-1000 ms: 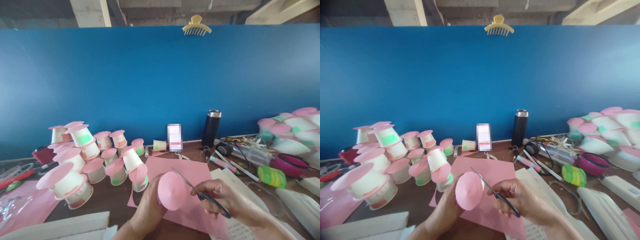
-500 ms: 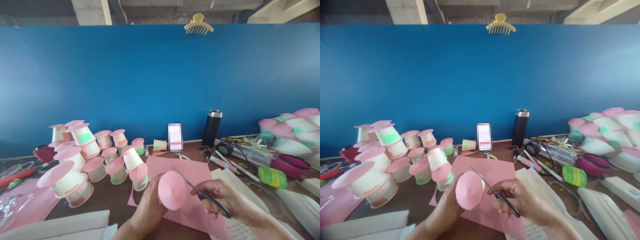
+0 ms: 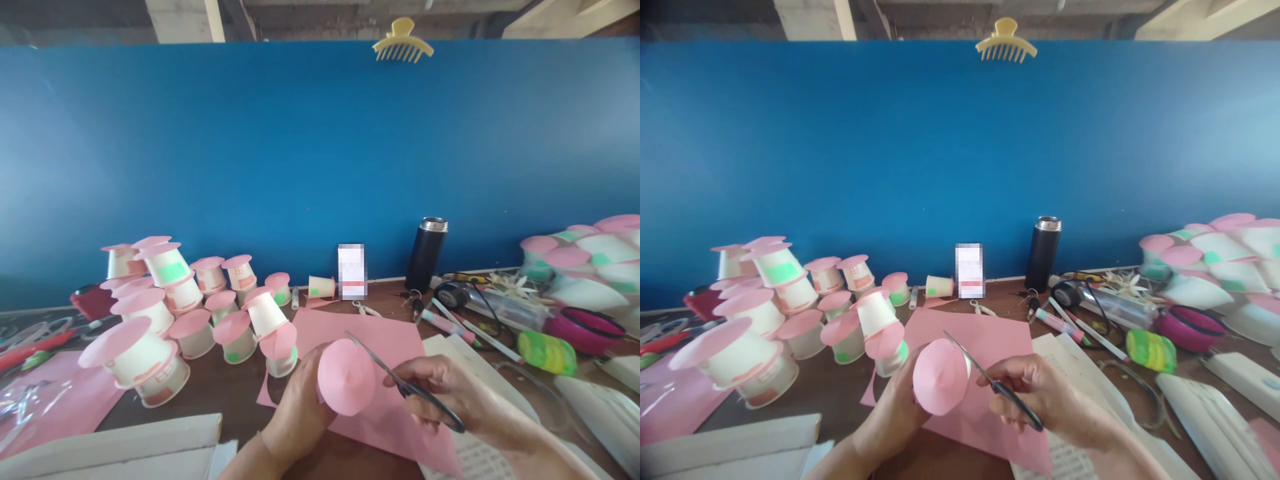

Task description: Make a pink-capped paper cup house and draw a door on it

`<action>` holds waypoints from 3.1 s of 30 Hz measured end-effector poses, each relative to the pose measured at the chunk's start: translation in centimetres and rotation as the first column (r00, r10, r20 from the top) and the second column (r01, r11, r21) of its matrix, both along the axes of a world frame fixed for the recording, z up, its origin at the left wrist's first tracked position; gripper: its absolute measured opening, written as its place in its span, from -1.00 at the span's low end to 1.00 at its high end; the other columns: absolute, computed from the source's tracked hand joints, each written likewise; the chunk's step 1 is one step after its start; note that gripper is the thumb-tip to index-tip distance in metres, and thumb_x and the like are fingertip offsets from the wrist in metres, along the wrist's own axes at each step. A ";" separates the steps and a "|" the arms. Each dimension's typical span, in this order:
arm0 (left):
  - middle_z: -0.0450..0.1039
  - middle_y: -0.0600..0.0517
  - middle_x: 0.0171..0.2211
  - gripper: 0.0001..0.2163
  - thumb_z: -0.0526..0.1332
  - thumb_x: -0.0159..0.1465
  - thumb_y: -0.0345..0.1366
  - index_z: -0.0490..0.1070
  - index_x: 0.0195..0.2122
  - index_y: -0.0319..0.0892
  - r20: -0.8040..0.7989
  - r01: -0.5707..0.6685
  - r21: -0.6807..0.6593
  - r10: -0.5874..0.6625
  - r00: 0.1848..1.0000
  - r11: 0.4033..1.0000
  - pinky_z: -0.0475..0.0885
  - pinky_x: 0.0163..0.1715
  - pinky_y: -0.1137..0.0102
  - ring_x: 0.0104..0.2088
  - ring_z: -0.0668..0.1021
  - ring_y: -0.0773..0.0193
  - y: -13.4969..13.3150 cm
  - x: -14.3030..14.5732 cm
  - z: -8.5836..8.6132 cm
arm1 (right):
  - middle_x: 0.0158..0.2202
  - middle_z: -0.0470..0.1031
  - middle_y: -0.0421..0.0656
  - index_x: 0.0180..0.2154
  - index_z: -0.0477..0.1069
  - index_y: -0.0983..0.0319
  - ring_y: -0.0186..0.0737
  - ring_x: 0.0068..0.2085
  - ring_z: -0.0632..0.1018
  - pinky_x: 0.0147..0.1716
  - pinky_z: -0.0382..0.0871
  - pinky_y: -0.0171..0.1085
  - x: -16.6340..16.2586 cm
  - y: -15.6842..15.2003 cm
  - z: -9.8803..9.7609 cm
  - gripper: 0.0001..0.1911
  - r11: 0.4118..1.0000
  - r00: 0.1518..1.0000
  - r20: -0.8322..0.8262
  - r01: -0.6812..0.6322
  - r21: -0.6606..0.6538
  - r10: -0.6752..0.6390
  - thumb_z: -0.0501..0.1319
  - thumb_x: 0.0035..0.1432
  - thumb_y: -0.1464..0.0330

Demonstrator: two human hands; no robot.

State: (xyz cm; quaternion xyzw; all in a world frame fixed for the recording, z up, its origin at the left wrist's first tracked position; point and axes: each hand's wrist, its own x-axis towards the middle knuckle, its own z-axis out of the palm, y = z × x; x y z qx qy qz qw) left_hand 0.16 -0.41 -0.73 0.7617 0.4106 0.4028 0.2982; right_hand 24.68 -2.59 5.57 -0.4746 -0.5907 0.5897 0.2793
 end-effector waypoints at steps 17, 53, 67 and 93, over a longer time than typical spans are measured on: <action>0.39 -0.10 0.11 -0.48 0.21 0.14 -0.49 0.25 0.14 -0.07 -0.015 -0.003 0.020 0.003 1.000 1.000 0.39 0.07 0.11 0.08 0.46 0.02 0.2 0.0 0.0 | -0.58 0.26 -0.32 -0.22 0.52 0.33 -0.44 -0.58 0.35 -0.58 0.25 -0.40 -0.1 -0.1 0.3 -0.61 1.000 0.997 0.080 0.015 0.017 -0.016 0.27 -0.02 0.18; 0.36 -0.17 0.15 -0.45 0.21 0.15 -0.50 0.23 0.19 -0.13 -0.013 0.031 0.008 -0.031 0.999 0.999 0.37 0.09 0.13 0.12 0.44 0.01 0.2 -0.3 -0.1 | -0.64 0.28 -0.35 -0.27 0.55 0.27 -0.47 -0.62 0.30 -0.61 0.24 -0.43 0.7 0.1 -0.5 -0.75 0.999 0.999 -0.054 -0.004 -0.044 0.001 0.34 -0.06 0.33; 0.38 -0.09 0.13 -0.43 0.20 0.11 -0.53 0.23 0.16 -0.05 -0.034 0.045 0.004 -0.045 0.998 0.999 0.38 0.08 0.16 0.10 0.45 0.05 0.3 -0.4 0.0 | -0.66 0.33 -0.33 -0.25 0.56 0.29 -0.46 -0.62 0.33 -0.60 0.23 -0.42 0.7 0.1 -0.2 -0.69 0.997 0.999 0.032 0.022 -0.068 -0.019 0.33 -0.13 0.35; 0.39 -0.05 0.13 -0.44 0.22 0.12 -0.50 0.21 0.16 -0.03 -0.008 0.064 0.000 -0.064 0.998 0.998 0.37 0.09 0.20 0.10 0.45 0.08 0.3 -0.4 -0.1 | -0.59 0.33 -0.31 -0.14 0.49 0.30 -0.44 -0.57 0.34 -0.55 0.25 -0.38 0.9 0.3 -0.7 -0.65 1.000 0.998 -0.056 0.015 0.003 -0.015 0.31 0.03 0.27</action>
